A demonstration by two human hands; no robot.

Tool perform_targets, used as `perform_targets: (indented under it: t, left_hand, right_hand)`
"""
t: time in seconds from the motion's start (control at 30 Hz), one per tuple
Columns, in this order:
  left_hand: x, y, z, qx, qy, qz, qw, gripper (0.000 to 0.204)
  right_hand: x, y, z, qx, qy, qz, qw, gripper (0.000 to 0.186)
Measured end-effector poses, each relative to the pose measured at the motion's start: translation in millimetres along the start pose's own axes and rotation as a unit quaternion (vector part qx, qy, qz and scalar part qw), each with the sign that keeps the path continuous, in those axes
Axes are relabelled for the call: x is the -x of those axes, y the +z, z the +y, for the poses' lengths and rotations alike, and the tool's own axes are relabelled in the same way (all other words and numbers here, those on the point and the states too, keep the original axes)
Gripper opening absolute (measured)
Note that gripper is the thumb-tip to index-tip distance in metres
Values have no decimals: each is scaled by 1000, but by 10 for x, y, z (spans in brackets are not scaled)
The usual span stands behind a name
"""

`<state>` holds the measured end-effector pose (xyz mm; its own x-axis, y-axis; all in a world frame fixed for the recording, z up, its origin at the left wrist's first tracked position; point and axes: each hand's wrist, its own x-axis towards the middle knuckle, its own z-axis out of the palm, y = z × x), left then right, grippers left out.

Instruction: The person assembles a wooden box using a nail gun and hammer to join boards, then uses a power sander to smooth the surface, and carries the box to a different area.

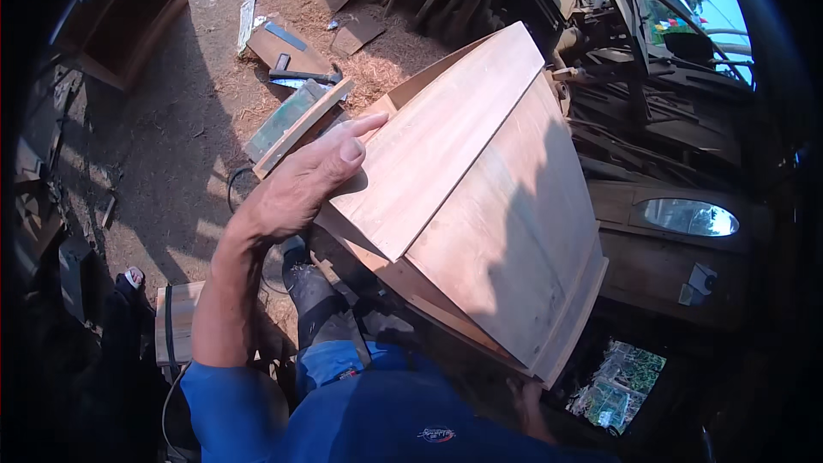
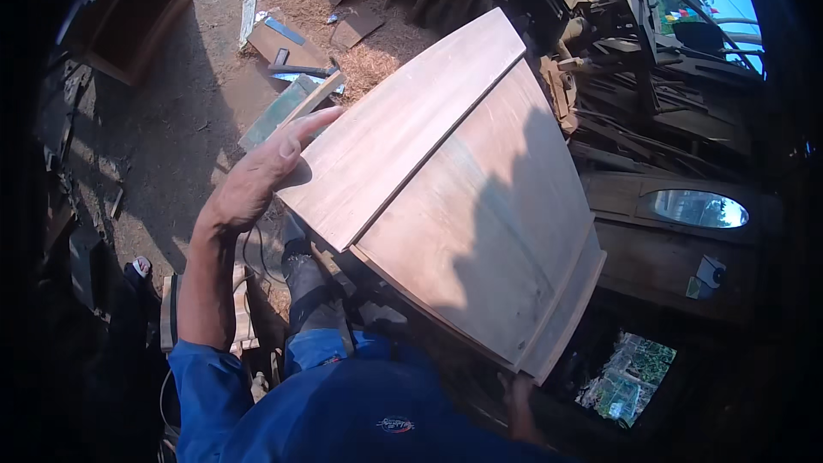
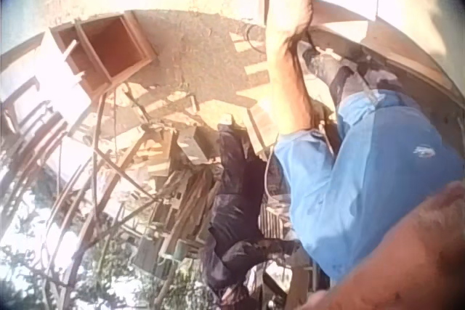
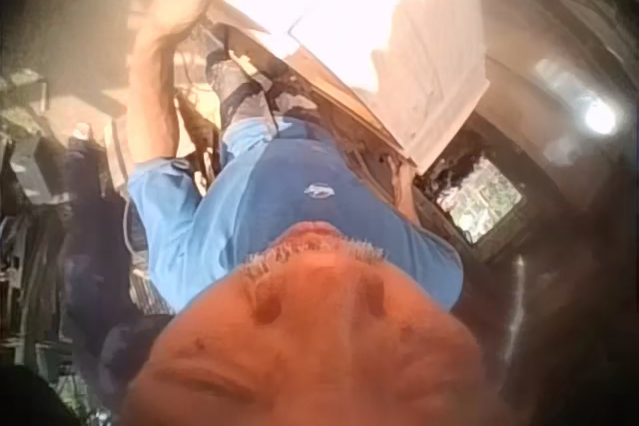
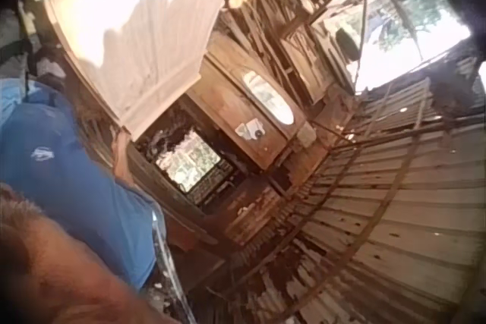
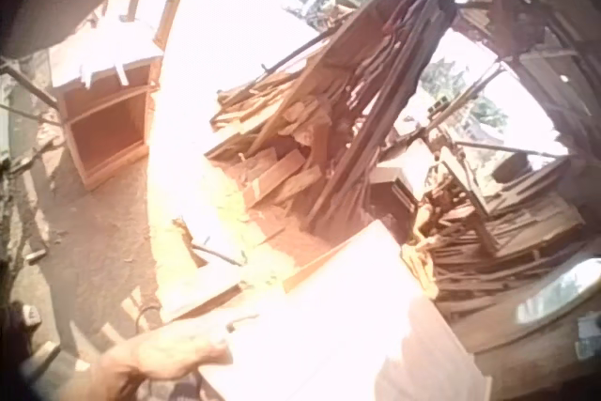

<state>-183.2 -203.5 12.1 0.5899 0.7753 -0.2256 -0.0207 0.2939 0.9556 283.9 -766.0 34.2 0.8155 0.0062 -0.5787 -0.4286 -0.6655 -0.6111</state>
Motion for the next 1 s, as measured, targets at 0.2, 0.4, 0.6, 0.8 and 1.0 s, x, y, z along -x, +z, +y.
perform_targets:
  t: [0.2,0.4,0.6,0.8,1.0]
  left_hand:
    - [180,45,258,108,-52,-19,993,69]
    - [180,64,266,65,-55,-30,996,71]
    - [294,15,246,35,-33,-46,998,65]
    - [84,113,481,-209,-60,-66,974,61]
    - [-826,894,922,-711,148,29,687,63]
  right_hand:
    - [-396,-78,844,13,-58,66,996,47]
    - [-265,24,1218,-161,-29,72,984,51]
    - [-229,235,1078,-89,-44,54,994,31]
    - [-264,167,1448,-285,-82,0,955,31]
    - [-326,756,1603,-538,134,-17,832,31]
